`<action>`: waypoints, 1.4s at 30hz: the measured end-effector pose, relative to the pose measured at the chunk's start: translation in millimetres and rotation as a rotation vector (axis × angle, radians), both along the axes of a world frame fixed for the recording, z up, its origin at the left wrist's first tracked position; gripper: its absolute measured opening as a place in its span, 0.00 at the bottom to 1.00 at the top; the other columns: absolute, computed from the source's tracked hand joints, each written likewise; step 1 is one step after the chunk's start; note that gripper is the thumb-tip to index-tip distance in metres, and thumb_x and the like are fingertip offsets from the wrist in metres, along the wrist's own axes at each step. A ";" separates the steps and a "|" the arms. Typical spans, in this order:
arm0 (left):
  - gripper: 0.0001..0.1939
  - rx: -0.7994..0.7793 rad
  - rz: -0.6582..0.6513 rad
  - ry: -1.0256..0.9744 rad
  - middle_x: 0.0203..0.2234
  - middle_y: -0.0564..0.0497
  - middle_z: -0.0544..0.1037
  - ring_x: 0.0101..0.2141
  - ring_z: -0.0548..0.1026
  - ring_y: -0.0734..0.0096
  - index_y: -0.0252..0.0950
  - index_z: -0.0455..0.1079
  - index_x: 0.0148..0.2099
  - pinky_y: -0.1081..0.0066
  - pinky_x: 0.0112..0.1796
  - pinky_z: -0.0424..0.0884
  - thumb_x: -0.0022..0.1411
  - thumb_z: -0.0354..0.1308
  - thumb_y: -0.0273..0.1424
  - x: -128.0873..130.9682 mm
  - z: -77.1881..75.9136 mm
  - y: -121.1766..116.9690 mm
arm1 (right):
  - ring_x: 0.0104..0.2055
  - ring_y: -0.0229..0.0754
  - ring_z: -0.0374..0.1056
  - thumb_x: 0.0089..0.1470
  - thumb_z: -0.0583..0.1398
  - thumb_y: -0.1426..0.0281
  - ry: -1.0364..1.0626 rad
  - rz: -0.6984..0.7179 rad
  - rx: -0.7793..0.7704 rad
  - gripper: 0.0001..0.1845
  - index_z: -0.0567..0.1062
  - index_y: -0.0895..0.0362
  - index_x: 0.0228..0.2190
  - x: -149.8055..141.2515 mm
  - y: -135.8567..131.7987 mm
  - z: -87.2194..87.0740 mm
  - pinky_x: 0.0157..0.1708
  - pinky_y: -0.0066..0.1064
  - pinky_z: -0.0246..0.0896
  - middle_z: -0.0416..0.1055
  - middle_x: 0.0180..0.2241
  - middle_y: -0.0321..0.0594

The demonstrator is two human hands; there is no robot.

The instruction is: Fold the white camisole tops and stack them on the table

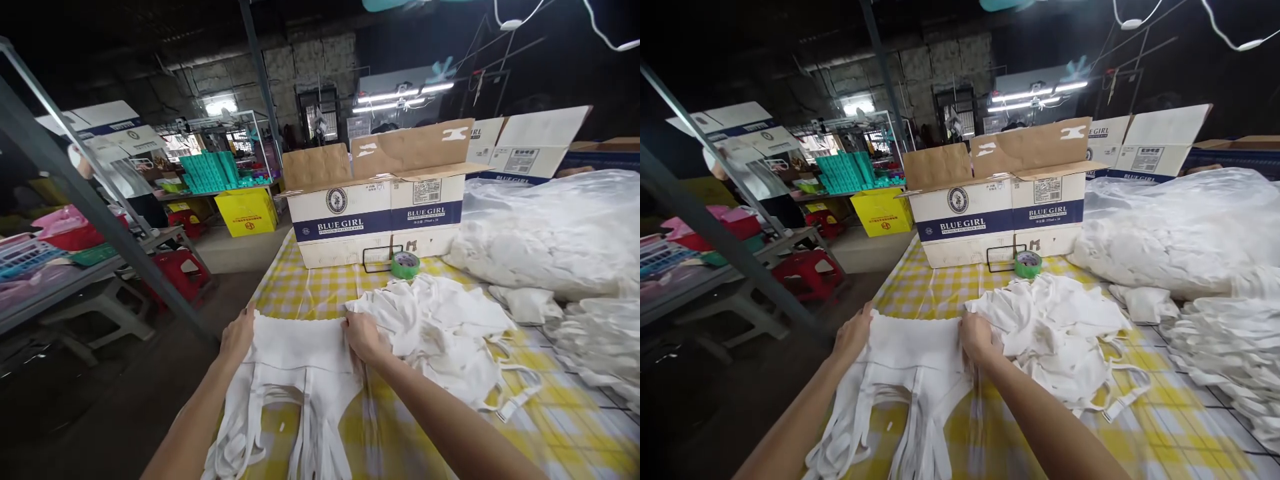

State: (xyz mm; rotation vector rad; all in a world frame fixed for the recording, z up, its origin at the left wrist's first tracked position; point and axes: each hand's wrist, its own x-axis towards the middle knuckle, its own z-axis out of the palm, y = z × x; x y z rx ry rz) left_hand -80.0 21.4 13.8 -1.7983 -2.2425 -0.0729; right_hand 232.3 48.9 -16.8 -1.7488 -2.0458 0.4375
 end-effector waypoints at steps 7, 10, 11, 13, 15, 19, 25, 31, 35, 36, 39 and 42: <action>0.21 -0.133 -0.090 0.049 0.46 0.39 0.69 0.36 0.74 0.61 0.36 0.55 0.59 0.66 0.35 0.67 0.65 0.38 0.32 -3.9 -9.8 3.5 | 0.36 0.48 0.68 0.58 0.49 0.72 -0.059 0.070 0.079 0.14 0.66 0.60 0.45 4.0 -17.8 1.1 0.33 0.36 0.58 0.71 0.38 0.51; 0.22 -0.131 -0.099 0.058 0.44 0.37 0.70 0.40 0.72 0.56 0.33 0.55 0.58 0.63 0.36 0.67 0.65 0.38 0.33 -2.7 -8.9 5.4 | 0.44 0.48 0.64 0.57 0.50 0.73 -0.078 0.149 0.195 0.17 0.62 0.55 0.49 27.2 -45.1 9.5 0.39 0.36 0.58 0.67 0.46 0.46; 0.22 -0.115 -0.093 0.049 0.44 0.36 0.69 0.42 0.71 0.55 0.32 0.55 0.59 0.62 0.38 0.66 0.65 0.38 0.34 -2.4 -9.7 6.1 | 0.47 0.48 0.62 0.57 0.51 0.73 -0.098 0.183 0.250 0.18 0.62 0.53 0.49 39.2 -54.5 11.0 0.42 0.37 0.57 0.66 0.47 0.45; 0.24 -0.078 -0.035 -0.037 0.45 0.34 0.69 0.43 0.71 0.54 0.29 0.53 0.59 0.61 0.40 0.65 0.65 0.39 0.36 -2.8 -12.3 7.3 | 0.50 0.49 0.59 0.56 0.51 0.74 -0.160 0.225 0.348 0.19 0.62 0.53 0.50 68.0 -70.2 10.6 0.46 0.41 0.54 0.64 0.49 0.44; 0.24 -0.065 0.044 -0.164 0.44 0.32 0.70 0.42 0.72 0.54 0.26 0.53 0.58 0.61 0.40 0.65 0.64 0.40 0.34 -5.6 -13.7 7.7 | 0.52 0.50 0.57 0.54 0.52 0.75 -0.221 0.215 0.390 0.22 0.61 0.53 0.51 99.0 -78.7 5.9 0.49 0.43 0.51 0.62 0.52 0.44; 0.23 -0.123 0.085 -0.300 0.40 0.35 0.73 0.42 0.73 0.58 0.26 0.56 0.56 0.66 0.39 0.65 0.58 0.43 0.23 -18.1 -3.6 1.4 | 0.53 0.50 0.56 0.54 0.53 0.73 -0.262 0.199 0.421 0.19 0.64 0.55 0.49 140.9 -77.4 -10.6 0.50 0.43 0.50 0.63 0.51 0.45; 0.24 -0.269 -0.043 -0.447 0.30 0.50 0.76 0.31 0.75 0.71 0.35 0.63 0.51 0.77 0.30 0.64 0.51 0.44 0.21 -32.6 29.7 -33.5 | 0.52 0.49 0.57 0.56 0.51 0.71 -0.231 0.209 0.473 0.17 0.64 0.56 0.48 140.0 -79.5 -24.6 0.48 0.42 0.54 0.63 0.50 0.46; 0.24 -0.247 -0.101 -0.424 0.29 0.53 0.74 0.28 0.72 0.73 0.35 0.67 0.47 0.78 0.30 0.63 0.45 0.48 0.20 -32.1 31.4 -60.7 | 0.52 0.49 0.58 0.57 0.50 0.71 -0.200 0.230 0.493 0.17 0.64 0.55 0.49 140.7 -82.6 -25.1 0.47 0.42 0.55 0.65 0.49 0.46; 0.23 -0.185 -0.104 -0.375 0.32 0.51 0.75 0.31 0.72 0.71 0.36 0.68 0.45 0.76 0.34 0.63 0.45 0.48 0.20 -30.7 22.8 -65.1 | 0.51 0.48 0.59 0.56 0.50 0.71 -0.193 0.248 0.501 0.17 0.65 0.54 0.48 144.5 -81.3 -26.6 0.47 0.42 0.56 0.65 0.49 0.45; 0.21 -0.165 -0.093 -0.363 0.33 0.51 0.75 0.33 0.73 0.70 0.36 0.69 0.44 0.75 0.35 0.63 0.47 0.48 0.20 -30.5 21.2 -66.0 | 0.51 0.48 0.59 0.56 0.50 0.71 -0.192 0.248 0.500 0.17 0.65 0.54 0.48 144.8 -81.2 -26.9 0.47 0.42 0.56 0.65 0.49 0.45; 0.16 -0.102 -0.044 -0.328 0.35 0.47 0.77 0.36 0.73 0.65 0.35 0.70 0.42 0.72 0.38 0.63 0.55 0.45 0.26 -30.0 18.7 -70.8 | 0.51 0.48 0.58 0.56 0.50 0.72 -0.195 0.249 0.487 0.18 0.64 0.54 0.49 145.2 -81.5 -26.9 0.47 0.42 0.56 0.65 0.49 0.44; 0.16 -0.080 -0.014 -0.302 0.33 0.46 0.78 0.35 0.75 0.62 0.36 0.72 0.39 0.70 0.36 0.63 0.60 0.44 0.35 -27.2 19.0 -79.0 | 0.52 0.48 0.58 0.55 0.51 0.73 -0.206 0.252 0.461 0.19 0.64 0.55 0.49 145.2 -81.9 -26.3 0.48 0.42 0.55 0.64 0.49 0.45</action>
